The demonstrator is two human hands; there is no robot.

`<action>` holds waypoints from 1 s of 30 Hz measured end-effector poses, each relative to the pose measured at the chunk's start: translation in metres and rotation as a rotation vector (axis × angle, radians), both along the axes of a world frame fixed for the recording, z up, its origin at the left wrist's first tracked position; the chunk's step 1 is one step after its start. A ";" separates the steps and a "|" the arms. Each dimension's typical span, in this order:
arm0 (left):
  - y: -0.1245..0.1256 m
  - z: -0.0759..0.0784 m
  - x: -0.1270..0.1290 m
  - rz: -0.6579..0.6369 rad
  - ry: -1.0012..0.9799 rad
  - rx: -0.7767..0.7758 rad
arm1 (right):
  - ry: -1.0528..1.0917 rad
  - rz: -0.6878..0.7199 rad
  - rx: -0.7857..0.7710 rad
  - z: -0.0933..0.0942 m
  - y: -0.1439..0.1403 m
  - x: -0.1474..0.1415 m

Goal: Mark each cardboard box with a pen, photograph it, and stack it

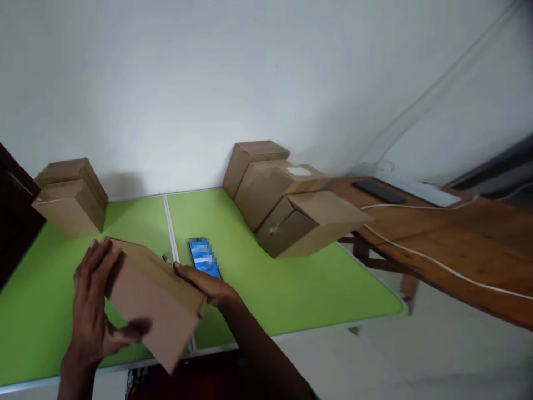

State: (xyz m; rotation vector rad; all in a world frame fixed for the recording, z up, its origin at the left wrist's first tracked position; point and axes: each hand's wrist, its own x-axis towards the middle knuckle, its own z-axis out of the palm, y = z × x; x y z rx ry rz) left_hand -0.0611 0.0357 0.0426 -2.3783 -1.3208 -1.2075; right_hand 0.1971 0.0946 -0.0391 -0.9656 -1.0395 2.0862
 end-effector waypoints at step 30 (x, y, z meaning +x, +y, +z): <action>-0.012 -0.020 0.022 0.243 -0.673 -0.846 | -0.192 -0.291 0.549 0.018 -0.012 0.017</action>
